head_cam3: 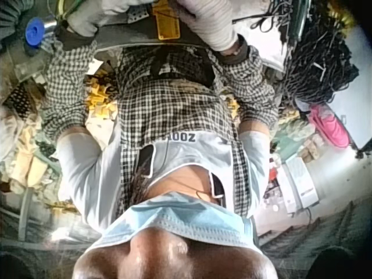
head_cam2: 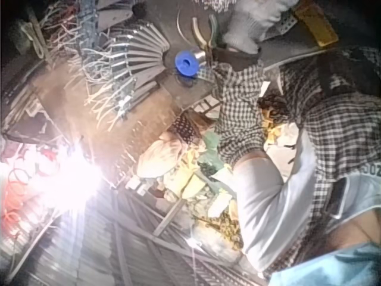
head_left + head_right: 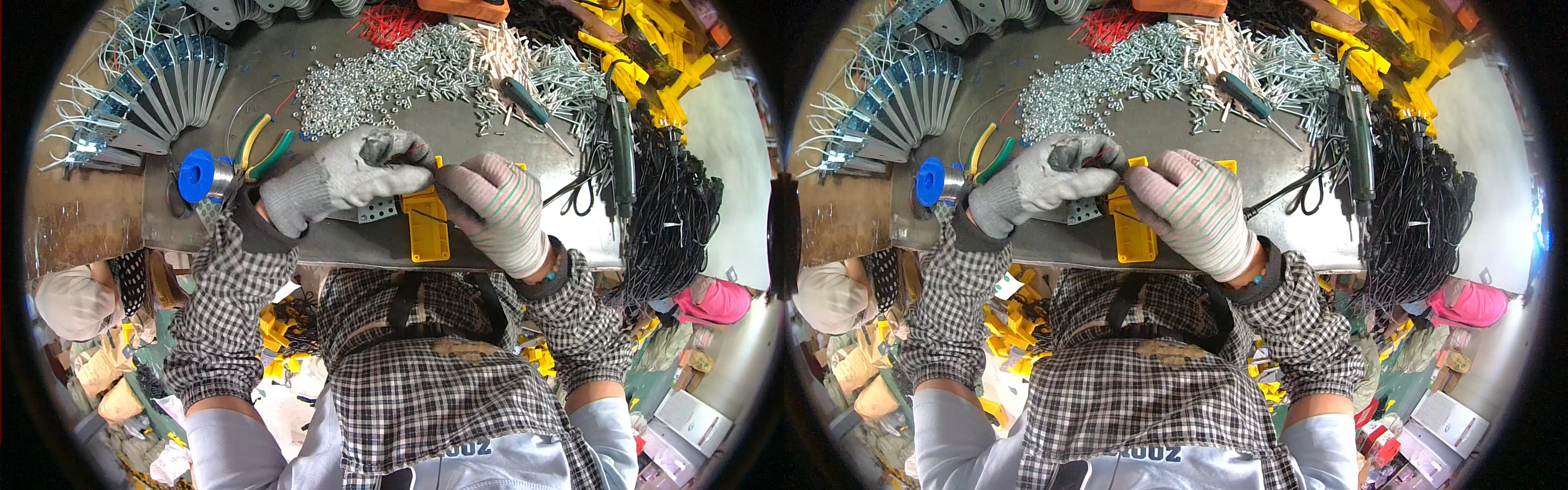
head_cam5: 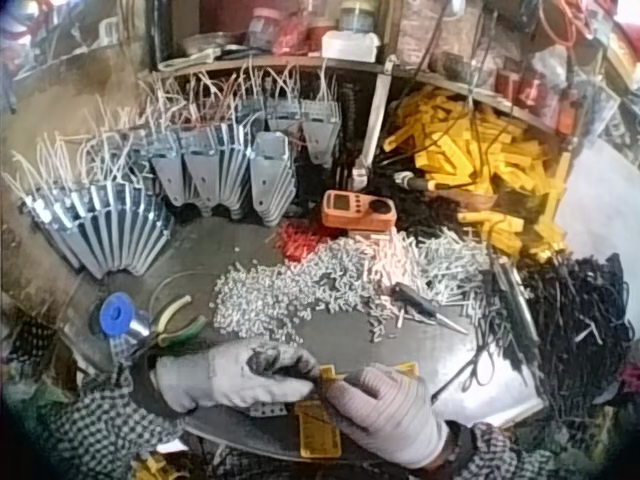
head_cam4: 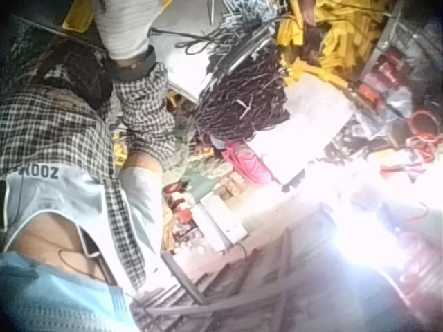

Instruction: The person assembles electrical wires and metal brackets into yellow plastic housings using an electric screwdriver to secure screws and a soldering iron to connect solder wire.

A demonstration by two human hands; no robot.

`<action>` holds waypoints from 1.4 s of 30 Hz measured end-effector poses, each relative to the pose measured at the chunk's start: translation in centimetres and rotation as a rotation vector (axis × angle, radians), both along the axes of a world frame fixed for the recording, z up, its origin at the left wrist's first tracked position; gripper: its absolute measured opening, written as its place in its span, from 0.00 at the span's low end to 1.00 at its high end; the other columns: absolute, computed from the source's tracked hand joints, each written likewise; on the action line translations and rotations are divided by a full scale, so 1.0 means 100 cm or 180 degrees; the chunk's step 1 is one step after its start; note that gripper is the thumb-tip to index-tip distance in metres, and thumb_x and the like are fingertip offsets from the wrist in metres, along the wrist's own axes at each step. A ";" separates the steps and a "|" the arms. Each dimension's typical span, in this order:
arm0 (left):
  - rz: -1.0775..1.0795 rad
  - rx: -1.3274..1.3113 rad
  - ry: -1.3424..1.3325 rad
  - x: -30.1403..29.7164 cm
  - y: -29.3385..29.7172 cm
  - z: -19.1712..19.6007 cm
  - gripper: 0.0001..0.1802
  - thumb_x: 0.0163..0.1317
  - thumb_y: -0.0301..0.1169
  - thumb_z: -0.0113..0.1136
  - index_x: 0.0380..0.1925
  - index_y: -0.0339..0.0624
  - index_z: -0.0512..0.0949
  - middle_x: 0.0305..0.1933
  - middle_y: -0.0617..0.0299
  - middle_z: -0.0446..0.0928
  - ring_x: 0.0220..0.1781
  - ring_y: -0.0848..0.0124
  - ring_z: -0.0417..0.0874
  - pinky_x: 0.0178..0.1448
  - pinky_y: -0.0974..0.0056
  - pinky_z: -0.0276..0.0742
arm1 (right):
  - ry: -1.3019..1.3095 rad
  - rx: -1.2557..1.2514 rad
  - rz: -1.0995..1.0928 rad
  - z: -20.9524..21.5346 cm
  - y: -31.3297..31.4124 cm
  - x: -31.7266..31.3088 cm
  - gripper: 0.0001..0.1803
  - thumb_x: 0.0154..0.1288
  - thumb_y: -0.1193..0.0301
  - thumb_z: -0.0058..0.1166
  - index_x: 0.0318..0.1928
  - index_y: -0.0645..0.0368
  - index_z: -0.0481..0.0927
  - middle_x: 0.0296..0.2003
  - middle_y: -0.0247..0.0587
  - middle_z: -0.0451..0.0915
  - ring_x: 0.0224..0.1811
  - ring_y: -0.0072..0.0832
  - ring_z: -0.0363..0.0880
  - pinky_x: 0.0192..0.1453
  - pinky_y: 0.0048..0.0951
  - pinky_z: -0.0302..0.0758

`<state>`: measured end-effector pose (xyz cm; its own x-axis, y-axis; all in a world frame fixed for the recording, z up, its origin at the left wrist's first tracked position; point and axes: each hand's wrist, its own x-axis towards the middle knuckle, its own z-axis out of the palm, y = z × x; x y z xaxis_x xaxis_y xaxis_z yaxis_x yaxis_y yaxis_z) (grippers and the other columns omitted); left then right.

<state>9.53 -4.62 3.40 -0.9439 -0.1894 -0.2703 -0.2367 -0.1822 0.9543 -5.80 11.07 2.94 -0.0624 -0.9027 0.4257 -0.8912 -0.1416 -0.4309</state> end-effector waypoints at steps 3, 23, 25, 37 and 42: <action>0.0403 -0.0250 0.0250 -0.003 0.014 -0.006 0.07 0.59 0.26 0.64 0.36 0.38 0.76 0.34 0.67 0.75 0.40 0.76 0.76 0.51 0.70 0.73 | 0.0418 -0.0018 0.0045 0.002 0.001 -0.003 0.06 0.55 0.68 0.63 0.34 0.52 0.81 0.26 0.40 0.74 0.30 0.39 0.77 0.29 0.38 0.73; 0.0675 -0.4183 0.1487 -0.019 0.033 -0.011 0.05 0.54 0.29 0.61 0.30 0.41 0.77 0.26 0.59 0.76 0.34 0.63 0.80 0.61 0.51 0.67 | -0.4640 0.2584 0.0225 0.019 -0.004 -0.035 0.15 0.68 0.67 0.50 0.42 0.68 0.79 0.24 0.30 0.74 0.21 0.11 0.69 0.22 0.17 0.65; 0.0721 -0.4112 0.1227 -0.021 0.031 -0.008 0.06 0.55 0.29 0.60 0.31 0.40 0.78 0.27 0.57 0.77 0.34 0.60 0.80 0.59 0.53 0.71 | -0.3931 0.2498 -0.0035 0.028 -0.002 -0.030 0.14 0.67 0.67 0.52 0.42 0.67 0.79 0.24 0.33 0.76 0.21 0.16 0.71 0.23 0.20 0.68; 0.0401 -0.4523 0.1351 -0.025 0.031 -0.001 0.05 0.53 0.26 0.60 0.31 0.40 0.78 0.29 0.60 0.78 0.34 0.62 0.79 0.60 0.58 0.71 | -0.3709 0.2345 -0.0679 0.023 -0.005 -0.030 0.13 0.61 0.66 0.53 0.38 0.65 0.80 0.22 0.40 0.78 0.23 0.30 0.79 0.29 0.32 0.77; 0.0792 -0.0936 -0.0019 -0.025 0.032 -0.008 0.06 0.53 0.28 0.62 0.31 0.40 0.79 0.30 0.62 0.80 0.42 0.62 0.83 0.62 0.55 0.69 | -0.0366 0.0583 -0.0062 0.008 0.002 -0.024 0.14 0.61 0.67 0.53 0.41 0.64 0.81 0.28 0.60 0.79 0.29 0.48 0.81 0.36 0.36 0.78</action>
<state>6.99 -1.40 2.65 -0.8579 -0.4829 -0.1757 -0.2254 0.0464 0.9732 -8.21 11.24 3.70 -0.1192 -0.9625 0.2436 -0.8366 -0.0348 -0.5468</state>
